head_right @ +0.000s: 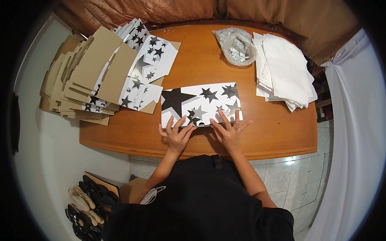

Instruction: The recorder folds flat-packed cardboard pieces into shoeboxes, places protective paper inside, and then stacks the assembled boxes on a shelf.

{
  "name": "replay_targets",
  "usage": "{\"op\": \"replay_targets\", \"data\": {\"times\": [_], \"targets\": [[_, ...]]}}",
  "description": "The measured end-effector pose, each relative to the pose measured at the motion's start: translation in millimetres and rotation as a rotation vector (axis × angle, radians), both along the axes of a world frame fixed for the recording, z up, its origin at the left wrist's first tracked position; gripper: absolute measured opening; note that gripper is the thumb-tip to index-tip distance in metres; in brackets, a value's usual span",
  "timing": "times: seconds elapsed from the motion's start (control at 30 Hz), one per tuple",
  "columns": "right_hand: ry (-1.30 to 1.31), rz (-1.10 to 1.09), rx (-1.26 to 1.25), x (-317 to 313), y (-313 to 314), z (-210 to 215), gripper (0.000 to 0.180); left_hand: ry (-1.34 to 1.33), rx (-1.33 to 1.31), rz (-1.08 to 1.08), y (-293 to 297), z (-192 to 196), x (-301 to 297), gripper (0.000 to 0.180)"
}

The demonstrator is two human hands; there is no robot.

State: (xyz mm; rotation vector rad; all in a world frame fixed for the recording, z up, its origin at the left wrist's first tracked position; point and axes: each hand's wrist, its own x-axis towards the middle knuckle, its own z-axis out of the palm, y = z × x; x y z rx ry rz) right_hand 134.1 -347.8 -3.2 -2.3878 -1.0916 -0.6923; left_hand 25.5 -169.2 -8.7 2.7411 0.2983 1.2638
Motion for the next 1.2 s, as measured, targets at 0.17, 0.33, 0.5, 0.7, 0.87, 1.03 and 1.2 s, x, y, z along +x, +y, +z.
{"op": "replay_targets", "data": {"times": [0.17, 0.33, 0.5, 0.7, 0.87, 1.03, 1.2], "targets": [[0.054, 0.002, 0.061, 3, 4, -9, 0.022, 0.01, -0.075, -0.089, 2, 1, 4, 0.011], [-0.027, 0.032, 0.042, 7, 4, -9, 0.018, 0.048, -0.061, -0.168, 9, 6, 5, 0.011], [0.042, 0.072, 0.066, -1, 8, 9, 0.021, 0.078, -0.124, -0.246, 12, 4, 2, 0.015], [0.01, 0.134, 0.029, 0, 18, 3, 0.025, 0.069, -0.164, -0.231, 5, 10, 9, 0.021], [0.116, 0.123, 0.066, -5, 23, 6, 0.025, 0.061, -0.182, -0.234, 4, 1, 11, 0.018], [0.151, 0.112, 0.076, -7, 24, 5, 0.024, 0.066, -0.164, -0.216, 2, -4, 13, 0.015], [0.03, 0.111, 0.094, -3, 25, -10, 0.022, 0.068, -0.036, -0.202, 5, -5, 14, 0.017]]}}
